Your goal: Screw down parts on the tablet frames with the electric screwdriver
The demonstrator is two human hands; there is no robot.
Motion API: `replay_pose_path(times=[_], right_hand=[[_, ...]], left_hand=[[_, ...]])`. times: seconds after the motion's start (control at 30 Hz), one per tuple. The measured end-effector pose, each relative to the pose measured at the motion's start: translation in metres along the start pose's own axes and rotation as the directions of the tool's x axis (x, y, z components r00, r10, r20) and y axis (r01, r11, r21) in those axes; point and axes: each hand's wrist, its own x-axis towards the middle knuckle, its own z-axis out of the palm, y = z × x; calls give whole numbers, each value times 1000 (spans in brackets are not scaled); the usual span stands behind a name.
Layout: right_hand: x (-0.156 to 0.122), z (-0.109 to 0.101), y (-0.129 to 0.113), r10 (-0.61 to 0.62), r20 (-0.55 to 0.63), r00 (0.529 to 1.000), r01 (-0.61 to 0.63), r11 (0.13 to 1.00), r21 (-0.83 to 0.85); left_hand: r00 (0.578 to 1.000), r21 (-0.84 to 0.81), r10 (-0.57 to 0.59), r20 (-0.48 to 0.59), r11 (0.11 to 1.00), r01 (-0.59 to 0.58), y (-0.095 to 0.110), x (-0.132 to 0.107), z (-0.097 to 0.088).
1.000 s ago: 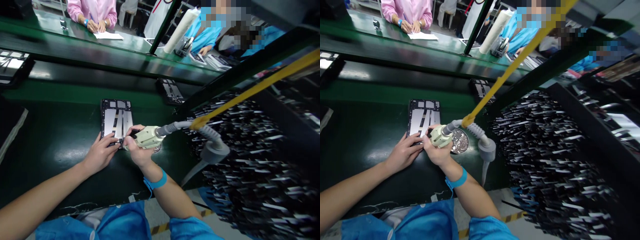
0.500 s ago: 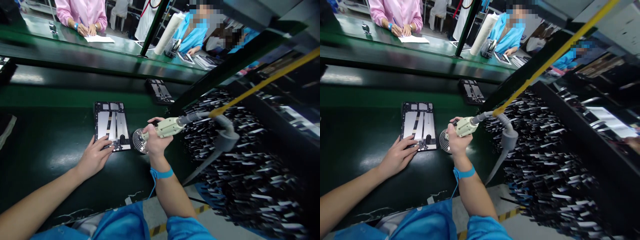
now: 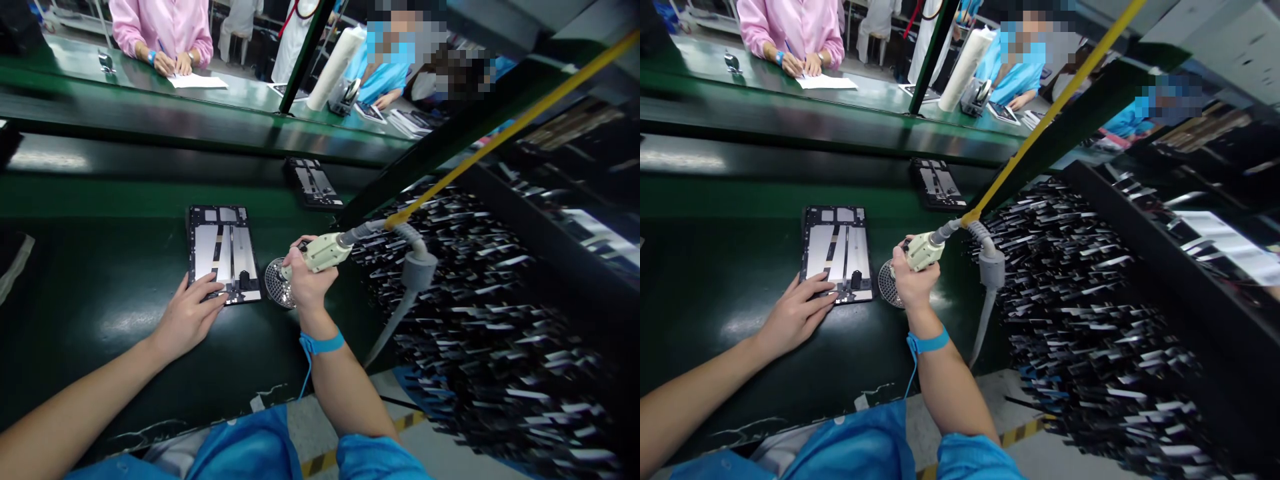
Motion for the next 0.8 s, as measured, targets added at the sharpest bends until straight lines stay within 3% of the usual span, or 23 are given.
replay_pose_path(times=[0.33,0.57,0.7,0.8], right_hand=[[0,0,3,-6,-6,1000,6,1000,-3],[1,6,-35,-64,-34,997,68,992,105],[-25,30,-57,-50,160,986,11,971,237],[-48,49,-58,-42,308,950,-51,956,289]], left_hand=[[1000,-26,12,-12,1000,-13,-1,0,1],[999,-71,-31,-27,997,29,-2,0,5],[998,-98,-54,-28,994,51,-3,0,6],[999,-112,-51,-19,993,49,-4,0,6]])
